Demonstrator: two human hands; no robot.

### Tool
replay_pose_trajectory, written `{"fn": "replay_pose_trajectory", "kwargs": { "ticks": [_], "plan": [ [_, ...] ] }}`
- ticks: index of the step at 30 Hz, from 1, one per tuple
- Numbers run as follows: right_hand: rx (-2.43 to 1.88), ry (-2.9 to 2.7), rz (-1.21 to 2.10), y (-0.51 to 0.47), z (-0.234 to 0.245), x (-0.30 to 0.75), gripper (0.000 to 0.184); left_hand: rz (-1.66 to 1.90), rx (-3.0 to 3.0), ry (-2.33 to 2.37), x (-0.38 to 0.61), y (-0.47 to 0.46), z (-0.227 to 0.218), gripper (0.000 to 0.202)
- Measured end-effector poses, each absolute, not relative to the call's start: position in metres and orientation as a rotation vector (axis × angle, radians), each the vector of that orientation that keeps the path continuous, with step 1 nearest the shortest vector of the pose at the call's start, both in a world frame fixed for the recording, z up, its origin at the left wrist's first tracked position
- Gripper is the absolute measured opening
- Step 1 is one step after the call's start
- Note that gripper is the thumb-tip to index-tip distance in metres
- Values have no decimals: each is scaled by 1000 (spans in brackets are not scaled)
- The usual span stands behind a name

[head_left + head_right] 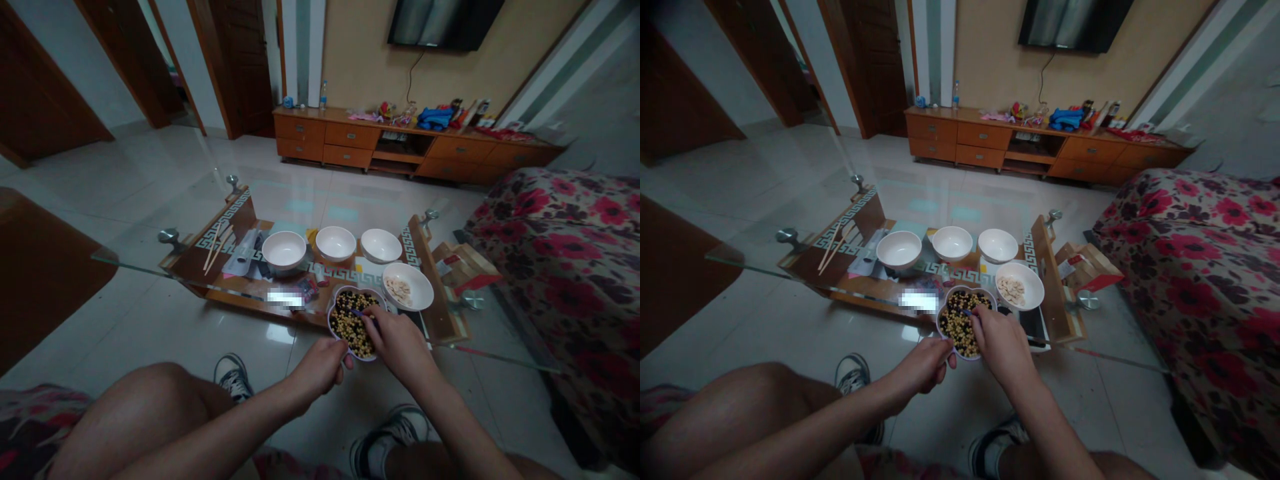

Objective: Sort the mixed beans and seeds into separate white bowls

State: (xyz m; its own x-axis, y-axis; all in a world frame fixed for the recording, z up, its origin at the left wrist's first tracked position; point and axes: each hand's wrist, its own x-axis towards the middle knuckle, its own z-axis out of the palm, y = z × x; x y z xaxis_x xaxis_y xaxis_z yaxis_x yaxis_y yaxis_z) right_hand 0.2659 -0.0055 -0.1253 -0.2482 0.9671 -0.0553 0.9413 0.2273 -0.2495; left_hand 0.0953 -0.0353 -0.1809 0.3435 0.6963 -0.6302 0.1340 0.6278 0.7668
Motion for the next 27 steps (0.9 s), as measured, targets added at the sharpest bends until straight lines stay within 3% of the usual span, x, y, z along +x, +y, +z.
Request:
{"fn": "replay_pose_trajectory", "kwargs": {
  "ticks": [7,14,18,27],
  "plan": [
    [-2164,-2218,109,-2,-107,280,23,445,853,1177,90,-36,-179,43],
    [-1738,-2405,579,-8,-116,265,26,435,855,1176,93,-36,-177,44],
    [-1834,-2346,402,-5,-123,267,31,430,846,1184,96,-36,-179,49],
    [-2191,-1988,149,-1,-106,283,25,450,856,1161,90,-37,-180,45]
  ]
}}
